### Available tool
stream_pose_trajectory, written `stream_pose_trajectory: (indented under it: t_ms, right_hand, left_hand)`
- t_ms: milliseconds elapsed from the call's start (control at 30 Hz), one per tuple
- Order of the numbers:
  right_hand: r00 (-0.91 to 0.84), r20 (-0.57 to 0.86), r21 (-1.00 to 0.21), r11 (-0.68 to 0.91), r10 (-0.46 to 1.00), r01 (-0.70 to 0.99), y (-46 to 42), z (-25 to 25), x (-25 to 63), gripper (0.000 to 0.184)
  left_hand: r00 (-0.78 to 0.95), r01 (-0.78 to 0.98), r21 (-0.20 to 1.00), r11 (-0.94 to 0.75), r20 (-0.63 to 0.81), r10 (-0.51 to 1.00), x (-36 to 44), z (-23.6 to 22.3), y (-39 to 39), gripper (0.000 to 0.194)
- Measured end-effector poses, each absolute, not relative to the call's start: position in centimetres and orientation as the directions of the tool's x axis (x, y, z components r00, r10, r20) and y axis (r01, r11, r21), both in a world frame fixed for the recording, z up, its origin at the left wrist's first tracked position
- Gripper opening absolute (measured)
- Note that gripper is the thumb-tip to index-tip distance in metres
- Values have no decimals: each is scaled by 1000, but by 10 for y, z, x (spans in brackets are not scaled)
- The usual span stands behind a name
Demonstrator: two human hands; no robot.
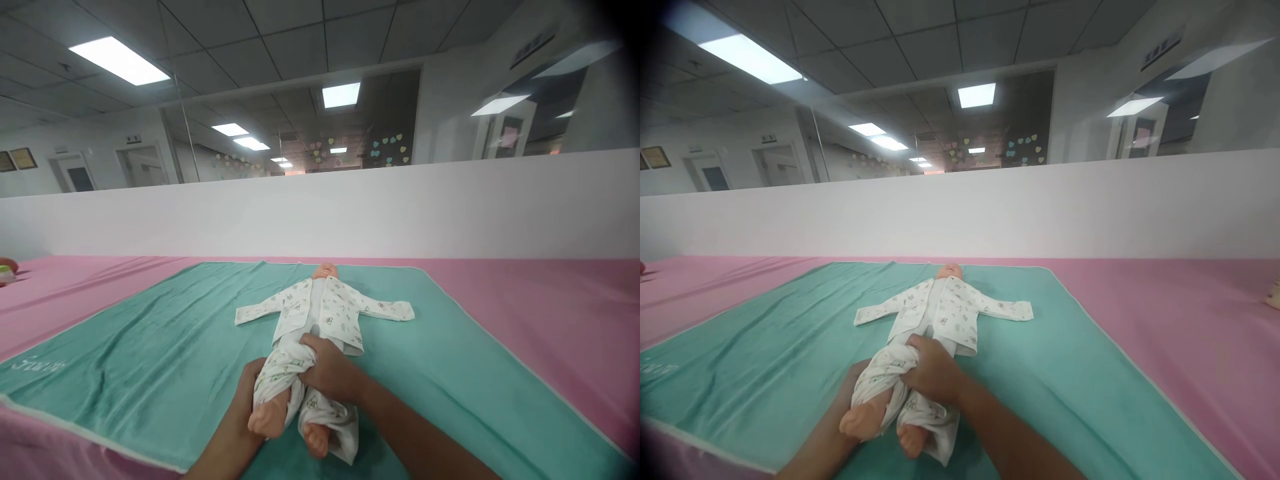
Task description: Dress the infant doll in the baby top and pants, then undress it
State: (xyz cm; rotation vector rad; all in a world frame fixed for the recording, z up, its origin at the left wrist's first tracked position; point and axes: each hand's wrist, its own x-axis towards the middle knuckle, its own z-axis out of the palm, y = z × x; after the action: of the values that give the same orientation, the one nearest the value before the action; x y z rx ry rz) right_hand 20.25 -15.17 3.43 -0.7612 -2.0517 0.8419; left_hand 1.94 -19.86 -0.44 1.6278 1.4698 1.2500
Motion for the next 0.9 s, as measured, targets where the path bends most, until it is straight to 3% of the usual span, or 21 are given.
stream_pose_trajectory:
  t_ms: [167, 300, 367, 467, 567, 733, 900]
  right_hand:
    - [-337, 456, -758, 558, 824, 339, -151, 29, 196, 4]
    - [-291, 511, -662, 586, 809, 467, -150, 22, 195, 7]
    - [-338, 538, -606, 633, 772, 482, -150, 20, 195, 12]
    - [-405, 545, -597, 679, 734, 427, -149, 19, 195, 19]
    - [-403, 516, -655, 652, 756, 383, -148, 20, 197, 21]
    - [-520, 443, -739, 626, 730, 250, -146, 29, 206, 25]
    - [-553, 384, -884, 468, 739, 12, -136, 32, 214, 26]
  left_hand:
    - [-2, 308, 920, -242, 255, 967, 12, -8, -212, 59]
    - [41, 209, 962, -174, 169, 985, 5, -4, -210, 58]
    - [13, 252, 960, -118, 119, 993, 3, 1, -206, 54]
    - [-49, 423, 900, -104, 137, 989, -1, 11, -201, 46]
    - [15, 515, 845, -143, 158, 987, -6, 19, -199, 37]
    - [197, 336, 928, -160, 97, 976, -15, 21, -194, 41]
    - [42, 302, 941, -155, 149, 988, -18, 16, -167, 28]
